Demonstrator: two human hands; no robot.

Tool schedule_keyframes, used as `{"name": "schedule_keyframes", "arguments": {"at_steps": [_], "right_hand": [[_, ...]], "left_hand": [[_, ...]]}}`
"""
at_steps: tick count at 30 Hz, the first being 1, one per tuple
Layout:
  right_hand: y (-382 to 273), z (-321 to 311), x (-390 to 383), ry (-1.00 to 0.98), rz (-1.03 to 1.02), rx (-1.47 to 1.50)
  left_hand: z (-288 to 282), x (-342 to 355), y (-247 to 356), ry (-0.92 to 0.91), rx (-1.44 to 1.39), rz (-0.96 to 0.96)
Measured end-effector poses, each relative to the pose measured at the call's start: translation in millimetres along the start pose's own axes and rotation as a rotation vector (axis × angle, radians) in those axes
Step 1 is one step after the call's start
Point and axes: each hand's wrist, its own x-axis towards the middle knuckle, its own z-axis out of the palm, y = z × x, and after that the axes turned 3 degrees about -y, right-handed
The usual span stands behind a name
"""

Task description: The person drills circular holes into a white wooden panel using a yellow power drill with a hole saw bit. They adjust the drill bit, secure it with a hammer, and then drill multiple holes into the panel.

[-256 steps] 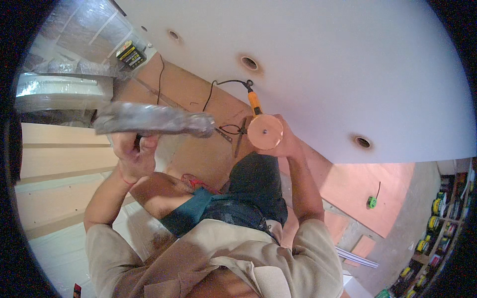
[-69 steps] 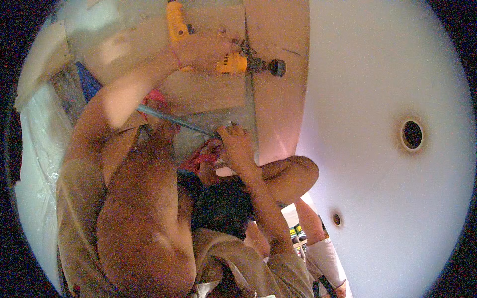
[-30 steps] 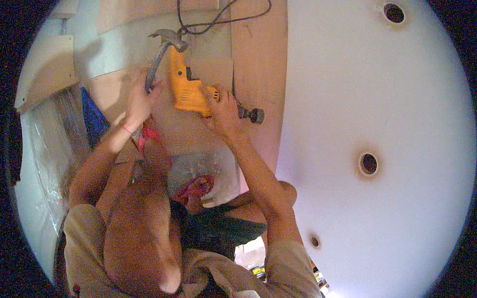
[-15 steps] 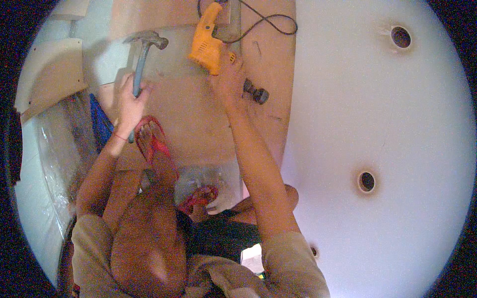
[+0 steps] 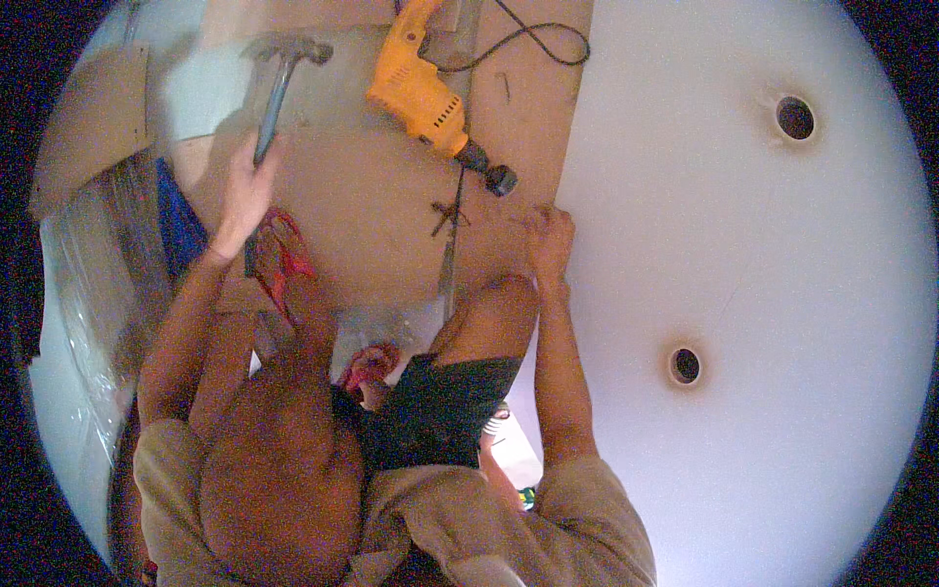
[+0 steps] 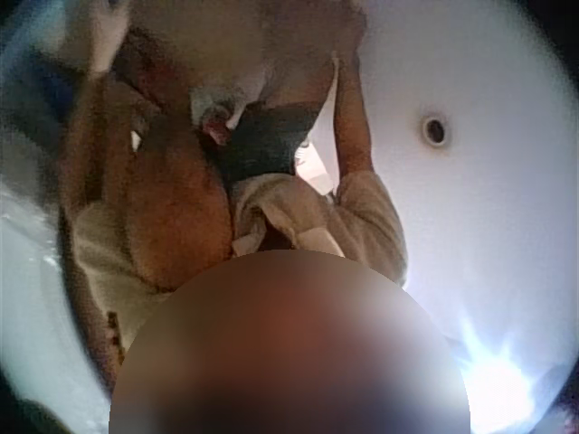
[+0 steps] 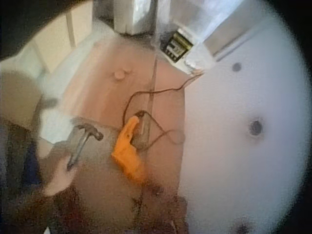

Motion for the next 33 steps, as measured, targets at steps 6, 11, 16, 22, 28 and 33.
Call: {"name": "schedule_keyframes", "arguments": {"at_steps": [6, 11, 16, 22, 28, 33], "right_hand": [[52, 45, 11, -0.048, -0.429, -0.037], [45, 36, -2, -0.056, -0.162, 0.215], [4, -12, 1, 0.024, -0.123, 0.606], [-64, -43, 48, -0.064, -0.267, 0.575], [-85, -22, 82, -0.248, -0.383, 0.484], [-75, -16, 81, -0.241, -0.466, 0.391]], "left_hand": [[28, 13, 45, 0.084, -0.276, -0.236], [74, 4, 74, 0.126, -0.434, -0.173], [118, -30, 74, 0.073, -0.213, -0.15], [149, -66, 57, -0.081, -0.155, -0.113], [149, -84, 45, -0.09, -0.162, -0.098], [142, -86, 40, -0.108, -0.125, -0.156]]}}
